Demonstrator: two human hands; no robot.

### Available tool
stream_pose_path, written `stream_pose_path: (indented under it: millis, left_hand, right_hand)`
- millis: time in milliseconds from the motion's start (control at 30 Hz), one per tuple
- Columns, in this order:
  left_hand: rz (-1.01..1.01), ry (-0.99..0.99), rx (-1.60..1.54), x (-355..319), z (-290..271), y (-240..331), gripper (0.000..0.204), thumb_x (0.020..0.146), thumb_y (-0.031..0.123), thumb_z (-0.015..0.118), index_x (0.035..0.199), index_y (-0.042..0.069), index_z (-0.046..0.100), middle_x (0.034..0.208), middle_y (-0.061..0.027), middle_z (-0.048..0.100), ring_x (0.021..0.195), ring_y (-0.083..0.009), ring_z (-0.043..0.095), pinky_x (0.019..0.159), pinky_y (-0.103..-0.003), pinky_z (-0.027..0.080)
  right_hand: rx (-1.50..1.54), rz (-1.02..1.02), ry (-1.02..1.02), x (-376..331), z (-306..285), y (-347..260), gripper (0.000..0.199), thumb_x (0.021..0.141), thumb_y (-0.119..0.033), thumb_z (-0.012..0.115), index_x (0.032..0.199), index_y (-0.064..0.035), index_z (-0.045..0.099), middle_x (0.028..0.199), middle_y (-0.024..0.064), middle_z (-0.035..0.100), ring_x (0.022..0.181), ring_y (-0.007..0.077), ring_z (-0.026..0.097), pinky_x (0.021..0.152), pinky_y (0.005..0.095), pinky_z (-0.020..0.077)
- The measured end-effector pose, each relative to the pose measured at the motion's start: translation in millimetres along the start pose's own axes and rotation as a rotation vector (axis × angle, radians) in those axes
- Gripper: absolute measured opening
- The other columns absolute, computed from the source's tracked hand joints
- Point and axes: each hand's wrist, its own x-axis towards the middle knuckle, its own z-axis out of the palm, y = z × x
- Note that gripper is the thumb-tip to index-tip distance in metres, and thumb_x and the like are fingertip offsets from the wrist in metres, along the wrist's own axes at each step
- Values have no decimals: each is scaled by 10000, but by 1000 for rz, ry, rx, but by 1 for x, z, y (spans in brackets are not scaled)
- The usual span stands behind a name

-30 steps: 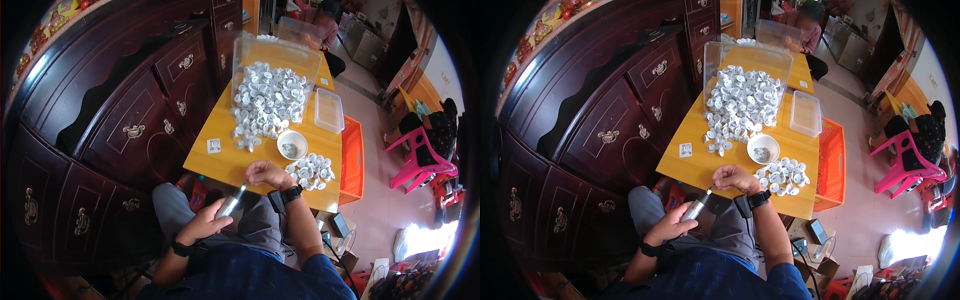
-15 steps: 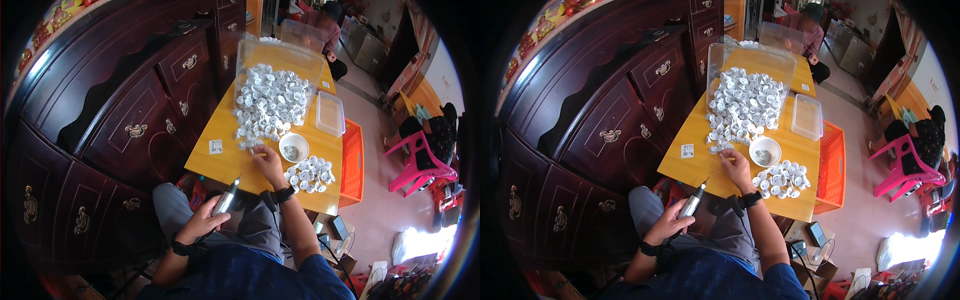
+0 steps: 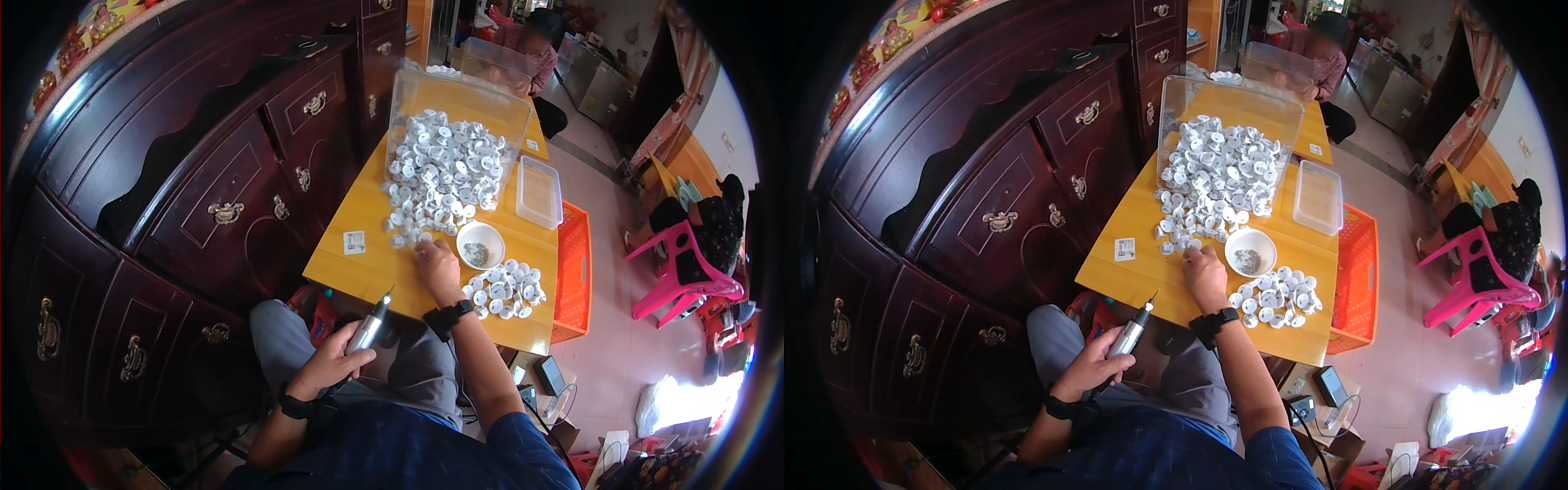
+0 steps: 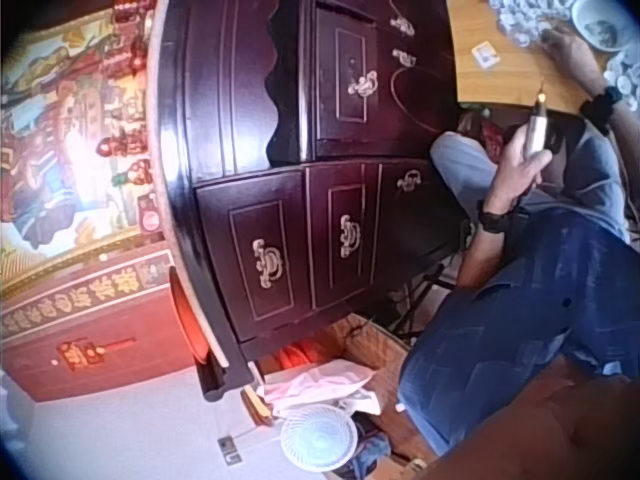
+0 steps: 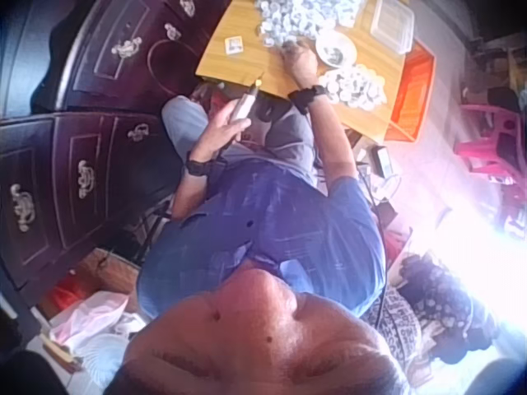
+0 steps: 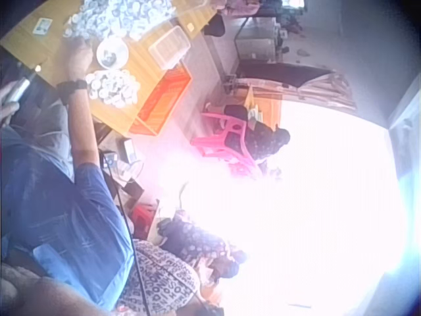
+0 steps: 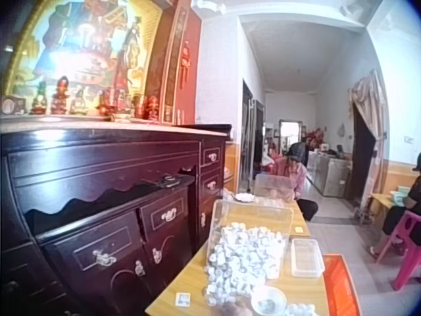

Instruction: Assembling small plastic and metal components using an electric screwdriver.

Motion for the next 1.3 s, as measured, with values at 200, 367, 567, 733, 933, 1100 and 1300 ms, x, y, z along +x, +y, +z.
stream_pose_path:
  millis: [200,367,567,733,933,1100,1300]
  left_hand:
    - [7,-13,-1,0,2,-1,569,947,190,698,1416,-5,442,862,-13,577,597,-57,549,545,-217,480]
    - [7,-17,6,2,2,-6,578,947,202,705,1417,-3,440,870,-16,586,595,-57,554,538,-216,478]
    - [5,-9,72,5,7,2,574,944,207,706,1412,1,445,870,-20,596,592,-58,559,531,-220,477]
    - [-24,11,101,7,7,0,584,938,217,712,1413,4,447,861,-20,603,589,-57,561,522,-217,474]
    - [-22,8,120,10,9,-1,589,936,226,716,1414,7,451,860,-19,607,575,-58,560,511,-215,471]
    - [-16,13,115,14,8,-8,588,935,229,718,1415,12,455,863,-21,608,569,-58,560,507,-217,470]
    - [-12,3,114,16,7,-11,603,934,226,719,1426,12,444,873,-24,607,572,-57,554,507,-216,470]
  right_hand:
    - [210,-37,80,-19,-7,5,99,886,-123,657,967,-68,642,949,163,663,777,349,683,708,435,553]
    - [721,178,-59,-43,-12,-5,155,929,-127,685,1056,-49,643,921,62,698,740,149,651,681,292,527]
    - [905,259,-99,-58,-1,-7,229,931,-126,708,1137,-38,659,882,-15,686,741,44,600,672,226,501]
    - [867,216,-59,-64,-3,-14,204,923,-124,710,1105,-33,693,863,-11,678,714,49,585,664,219,489]
    - [731,194,-116,-70,-2,-14,218,908,-97,699,1117,-36,689,851,-7,674,739,38,593,678,222,503]
    - [764,189,-95,-69,-8,-23,158,898,-68,699,1052,-33,691,804,-24,668,719,26,593,674,206,502]
    - [780,198,-103,-69,-8,-22,119,895,-60,701,1007,-21,694,787,-23,670,721,19,597,672,207,507]
